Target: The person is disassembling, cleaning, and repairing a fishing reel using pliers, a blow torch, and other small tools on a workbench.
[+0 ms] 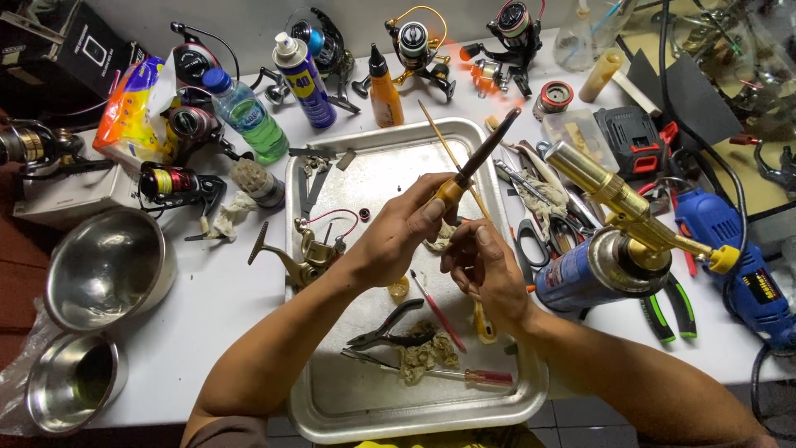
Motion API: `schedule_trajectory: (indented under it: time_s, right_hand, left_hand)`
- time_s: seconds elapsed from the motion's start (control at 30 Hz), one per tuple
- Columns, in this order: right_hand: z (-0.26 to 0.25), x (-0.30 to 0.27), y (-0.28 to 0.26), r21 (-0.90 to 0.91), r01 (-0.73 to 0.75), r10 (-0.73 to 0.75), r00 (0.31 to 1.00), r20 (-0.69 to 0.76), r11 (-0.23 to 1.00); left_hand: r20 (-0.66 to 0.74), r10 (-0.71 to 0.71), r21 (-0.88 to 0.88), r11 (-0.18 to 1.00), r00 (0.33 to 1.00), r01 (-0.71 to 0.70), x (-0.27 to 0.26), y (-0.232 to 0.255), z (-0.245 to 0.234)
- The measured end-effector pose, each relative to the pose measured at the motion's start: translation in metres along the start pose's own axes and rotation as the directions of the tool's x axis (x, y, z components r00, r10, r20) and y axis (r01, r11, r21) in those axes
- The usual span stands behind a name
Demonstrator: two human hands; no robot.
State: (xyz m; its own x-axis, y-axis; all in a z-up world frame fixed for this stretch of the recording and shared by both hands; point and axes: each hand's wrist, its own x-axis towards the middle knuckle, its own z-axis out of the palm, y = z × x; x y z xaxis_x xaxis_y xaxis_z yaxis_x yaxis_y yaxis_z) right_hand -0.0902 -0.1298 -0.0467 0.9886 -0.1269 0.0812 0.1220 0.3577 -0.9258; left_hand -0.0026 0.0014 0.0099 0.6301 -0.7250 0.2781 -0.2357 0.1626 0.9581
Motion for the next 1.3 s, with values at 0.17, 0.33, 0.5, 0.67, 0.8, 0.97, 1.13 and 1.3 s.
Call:
schedule_trajectory:
  time_s: [0.17, 0.33, 0.5, 0.67, 0.8, 0.97, 1.13, 1.3]
  right_hand:
    - [0.004, -0.001, -0.004, -0.024, 0.001, -0.001, 1.000, -0.008, 1.000]
    - [0.001, -0.001, -0.001, -0.012, 0.009, -0.009, 1.000, 0.009, 1.000]
    - [0.002, -0.001, -0.002, 0.000, 0.007, -0.007, 1.000, 0.010, 1.000]
    - [-0.001, 0.000, -0.001, 0.001, 0.004, -0.004, 1.000, 0.019, 1.000]
    - [0.000, -0.001, -0.001, 0.009, -0.009, 0.009, 1.000, 0.018, 1.000]
    - [0.000, 0.000, -0.003, -0.005, -0.008, 0.008, 1.000, 0.015, 1.000]
    - [-0.001, 0.000, -0.003, -0.019, -0.015, 0.016, 1.000, 0.024, 1.000]
    - [-0.001, 0.000, -0.004, -0.016, -0.021, 0.021, 1.000, 0.019, 1.000]
  left_hand:
    - [0.017, -0.019, -0.004, 1.000, 1.000, 0.019, -0.001, 0.001, 0.000]
    - [0.047, -0.057, -0.092, 0.994, 0.997, 0.061, -0.001, 0.000, 0.002]
    - [0.051, -0.064, -0.136, 0.988, 0.997, 0.071, 0.000, -0.003, 0.001]
    - [0.042, -0.044, -0.037, 0.998, 0.998, 0.046, 0.000, -0.001, -0.001]
    - [0.033, -0.029, -0.007, 1.000, 0.999, 0.029, -0.001, 0.000, 0.001]
    - [0.032, -0.037, -0.014, 0.999, 0.999, 0.037, -0.002, -0.002, 0.000]
    - [0.037, -0.040, 0.009, 0.999, 0.999, 0.039, -0.002, -0.001, -0.001]
    - [0.036, -0.044, 0.009, 0.999, 0.998, 0.043, -0.002, 0.000, -0.001]
